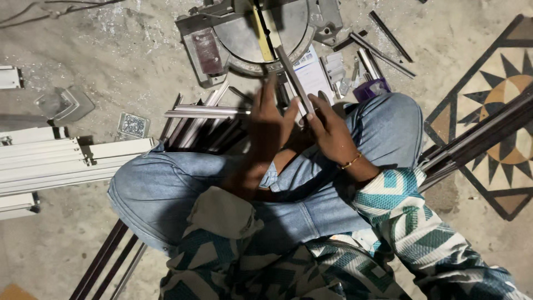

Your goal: The person sits on the floor and repeatedly picks up two metal profiles, aligns them, and inserts one into the other. They handle multiple pairs of profiles, checking fit and stacking them after assembly.

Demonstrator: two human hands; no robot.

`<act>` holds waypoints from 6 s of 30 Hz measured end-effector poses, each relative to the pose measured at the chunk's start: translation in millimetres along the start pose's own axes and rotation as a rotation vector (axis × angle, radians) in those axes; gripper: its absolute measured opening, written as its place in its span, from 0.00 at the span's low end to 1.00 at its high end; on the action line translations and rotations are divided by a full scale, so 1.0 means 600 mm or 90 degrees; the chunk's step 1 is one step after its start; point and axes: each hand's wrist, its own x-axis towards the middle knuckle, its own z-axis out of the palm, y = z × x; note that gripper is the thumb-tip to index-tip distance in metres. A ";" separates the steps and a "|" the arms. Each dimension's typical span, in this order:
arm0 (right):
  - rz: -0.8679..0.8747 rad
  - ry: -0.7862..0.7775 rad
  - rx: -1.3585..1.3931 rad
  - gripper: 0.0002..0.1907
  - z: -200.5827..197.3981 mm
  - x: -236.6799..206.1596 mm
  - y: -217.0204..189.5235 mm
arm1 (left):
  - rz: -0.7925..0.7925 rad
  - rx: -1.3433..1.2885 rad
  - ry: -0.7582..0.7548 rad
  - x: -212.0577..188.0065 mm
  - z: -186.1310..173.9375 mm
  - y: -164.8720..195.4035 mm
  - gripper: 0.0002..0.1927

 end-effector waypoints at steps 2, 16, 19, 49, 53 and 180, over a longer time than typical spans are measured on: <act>0.099 -0.008 0.001 0.24 0.006 0.018 -0.012 | -0.269 -0.315 -0.144 0.004 0.036 -0.014 0.30; -0.003 -0.012 -0.163 0.29 0.016 0.136 -0.006 | -0.422 -0.545 -0.201 0.112 0.110 -0.114 0.22; 0.133 -0.043 -0.140 0.28 0.018 0.160 -0.011 | -0.376 -0.548 -0.188 0.117 0.112 -0.116 0.21; 0.026 0.005 -0.154 0.27 0.042 0.209 -0.019 | -0.352 -0.536 -0.217 0.133 0.077 -0.110 0.22; 0.127 0.006 -0.149 0.27 0.059 0.204 -0.032 | -0.342 -0.563 -0.202 0.127 0.076 -0.119 0.22; 0.258 -0.298 -0.252 0.31 0.137 0.075 -0.156 | -0.499 -0.321 -0.053 -0.066 -0.099 -0.100 0.05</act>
